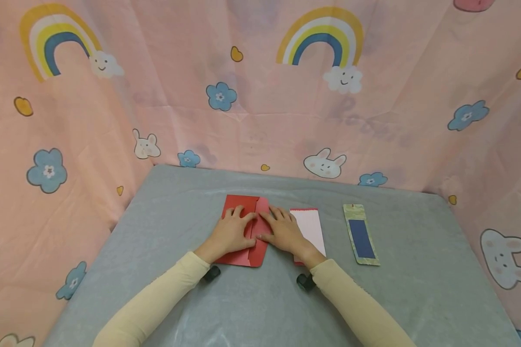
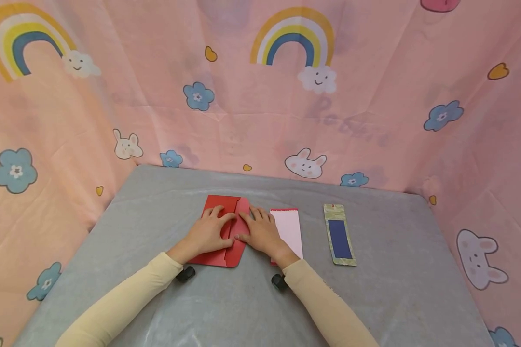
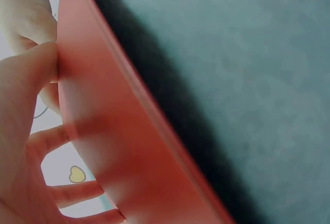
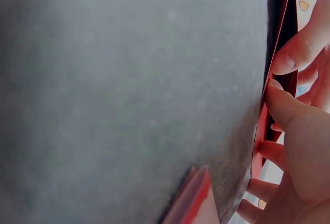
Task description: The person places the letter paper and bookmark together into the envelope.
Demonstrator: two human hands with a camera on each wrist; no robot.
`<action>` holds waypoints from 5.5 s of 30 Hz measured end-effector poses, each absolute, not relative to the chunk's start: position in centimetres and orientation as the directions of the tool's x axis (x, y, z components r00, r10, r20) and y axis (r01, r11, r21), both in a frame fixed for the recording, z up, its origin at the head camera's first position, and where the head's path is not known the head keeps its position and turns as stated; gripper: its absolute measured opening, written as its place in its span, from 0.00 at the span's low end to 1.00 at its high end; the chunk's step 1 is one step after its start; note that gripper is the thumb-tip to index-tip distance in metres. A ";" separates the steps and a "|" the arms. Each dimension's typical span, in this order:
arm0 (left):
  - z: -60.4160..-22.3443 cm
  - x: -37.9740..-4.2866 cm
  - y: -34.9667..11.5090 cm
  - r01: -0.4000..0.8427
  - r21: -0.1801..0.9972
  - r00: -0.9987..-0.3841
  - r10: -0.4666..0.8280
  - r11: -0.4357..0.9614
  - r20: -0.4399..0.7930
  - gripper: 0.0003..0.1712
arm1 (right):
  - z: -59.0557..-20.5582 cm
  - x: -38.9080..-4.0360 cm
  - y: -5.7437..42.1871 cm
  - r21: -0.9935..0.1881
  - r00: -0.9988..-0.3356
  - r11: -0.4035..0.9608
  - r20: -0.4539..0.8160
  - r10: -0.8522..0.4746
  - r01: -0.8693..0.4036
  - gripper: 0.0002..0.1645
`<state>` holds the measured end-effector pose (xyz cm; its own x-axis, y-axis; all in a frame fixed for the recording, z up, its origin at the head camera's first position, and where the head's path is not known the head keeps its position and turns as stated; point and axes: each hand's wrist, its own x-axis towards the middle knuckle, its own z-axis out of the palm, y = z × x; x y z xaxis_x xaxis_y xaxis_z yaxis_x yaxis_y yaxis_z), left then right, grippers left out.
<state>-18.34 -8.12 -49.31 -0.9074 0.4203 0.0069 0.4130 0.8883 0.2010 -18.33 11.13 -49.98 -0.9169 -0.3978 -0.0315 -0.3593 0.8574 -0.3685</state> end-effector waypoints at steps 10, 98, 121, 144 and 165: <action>-49.1 -18.2 -8.0 0.396 0.200 -0.913 0.408 0.896 -0.021 0.40 | -49.4 -18.8 11.4 -0.386 -0.919 0.854 -0.038 -0.394 -0.350 0.41; -49.8 -17.7 -7.9 0.386 0.205 -0.922 0.385 0.899 0.046 0.40 | -50.3 -16.5 24.1 -0.734 -0.993 0.674 0.004 -0.122 -0.085 0.19; -49.8 -17.9 -7.7 0.376 0.179 -0.926 0.376 0.909 0.040 0.41 | -48.9 -16.6 23.6 -0.783 -0.994 0.622 -0.061 -0.086 -0.006 0.21; -49.8 -17.8 -7.5 0.361 0.163 -0.932 0.360 0.918 0.035 0.42 | -48.1 -17.1 21.3 -0.807 -0.996 0.590 -0.044 -0.081 -0.012 0.21; -49.6 -17.8 -7.6 0.378 0.172 -0.925 0.376 0.910 0.047 0.40 | -48.3 -18.2 18.0 -0.864 -0.992 0.500 -0.005 -0.122 -0.057 0.20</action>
